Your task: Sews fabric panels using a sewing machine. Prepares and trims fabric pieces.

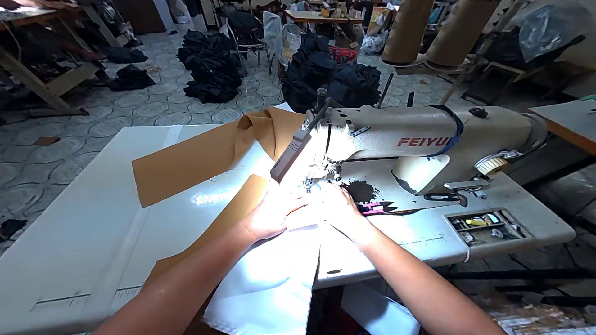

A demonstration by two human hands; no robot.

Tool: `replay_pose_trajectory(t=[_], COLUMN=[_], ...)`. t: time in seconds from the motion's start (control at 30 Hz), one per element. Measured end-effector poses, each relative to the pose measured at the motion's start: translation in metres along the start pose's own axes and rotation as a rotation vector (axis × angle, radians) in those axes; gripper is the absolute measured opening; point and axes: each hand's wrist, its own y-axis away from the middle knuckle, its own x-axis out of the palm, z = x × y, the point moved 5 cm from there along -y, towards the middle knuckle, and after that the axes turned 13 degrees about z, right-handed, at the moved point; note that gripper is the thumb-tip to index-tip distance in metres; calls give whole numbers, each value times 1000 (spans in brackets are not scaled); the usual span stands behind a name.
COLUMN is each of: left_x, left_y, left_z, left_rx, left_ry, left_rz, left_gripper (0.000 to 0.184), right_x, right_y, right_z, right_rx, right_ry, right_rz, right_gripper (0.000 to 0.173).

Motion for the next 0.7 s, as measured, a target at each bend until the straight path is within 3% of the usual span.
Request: replay_pose_trajectory(t=[0.53, 0.6, 0.7], left_x=[-9, -15, -26], left_y=[-5, -5, 1], left_z=[3, 3, -4], left_rx=[64, 51, 80], left_ry=[-43, -42, -62], left_rz=[-22, 50, 196], left_gripper=[49, 50, 69], right_x=[-2, -1, 1], right_y=[-2, -3, -6], right_z=[0, -1, -6], right_rx=[29, 23, -13], right_ry=[-52, -50, -96], right_rz=[-51, -50, -118], right_gripper=[39, 39, 34])
